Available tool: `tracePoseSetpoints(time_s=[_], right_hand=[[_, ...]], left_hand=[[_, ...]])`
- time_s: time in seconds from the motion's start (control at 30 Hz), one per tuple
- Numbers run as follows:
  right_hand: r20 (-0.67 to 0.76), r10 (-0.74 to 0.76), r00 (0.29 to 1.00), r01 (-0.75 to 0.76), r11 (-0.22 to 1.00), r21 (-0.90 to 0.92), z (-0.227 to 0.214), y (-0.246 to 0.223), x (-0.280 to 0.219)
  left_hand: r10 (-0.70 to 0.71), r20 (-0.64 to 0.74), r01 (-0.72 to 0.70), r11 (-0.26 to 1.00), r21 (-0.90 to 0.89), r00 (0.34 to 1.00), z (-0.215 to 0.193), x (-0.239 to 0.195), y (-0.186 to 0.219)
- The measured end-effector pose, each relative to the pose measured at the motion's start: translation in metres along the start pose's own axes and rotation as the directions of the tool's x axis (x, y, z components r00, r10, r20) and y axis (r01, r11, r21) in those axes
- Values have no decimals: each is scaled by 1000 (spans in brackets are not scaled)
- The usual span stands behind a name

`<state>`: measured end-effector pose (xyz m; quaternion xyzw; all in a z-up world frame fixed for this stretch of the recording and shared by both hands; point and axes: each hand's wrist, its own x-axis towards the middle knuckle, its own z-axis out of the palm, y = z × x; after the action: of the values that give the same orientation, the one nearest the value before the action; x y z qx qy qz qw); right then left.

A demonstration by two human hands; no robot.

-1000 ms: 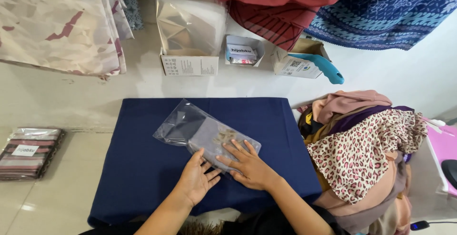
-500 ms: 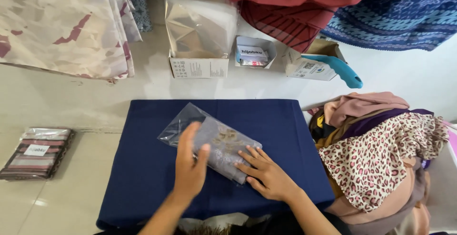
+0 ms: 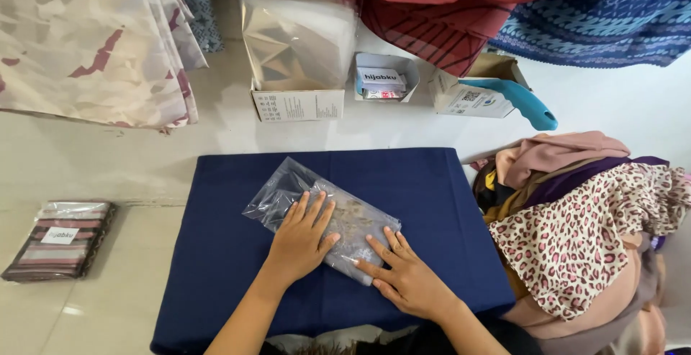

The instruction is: The person folds a patterned scarf on a blue table using a lint roller to smooth the fabric. They then place the folded scarf into a clear plastic bag and seal it.

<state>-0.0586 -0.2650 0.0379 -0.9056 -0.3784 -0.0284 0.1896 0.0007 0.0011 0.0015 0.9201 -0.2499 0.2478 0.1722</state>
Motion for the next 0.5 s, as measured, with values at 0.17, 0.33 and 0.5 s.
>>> tracePoseSetpoints(time_s=[0.17,0.33,0.5], right_hand=[[-6,22,1000,-22,1000,4,0,-3,0],[27,-2,1000,2,1000,-20,0,-2,10],[18,-40,999,41,999,-19,4,1,29]], left_hand=[[30,-29,-30,1000,5,999,-9,1,5],[65,-89,-64,998,9,994,-16,4,14],[49,-98,-48,999,22,994,-12,1,12]])
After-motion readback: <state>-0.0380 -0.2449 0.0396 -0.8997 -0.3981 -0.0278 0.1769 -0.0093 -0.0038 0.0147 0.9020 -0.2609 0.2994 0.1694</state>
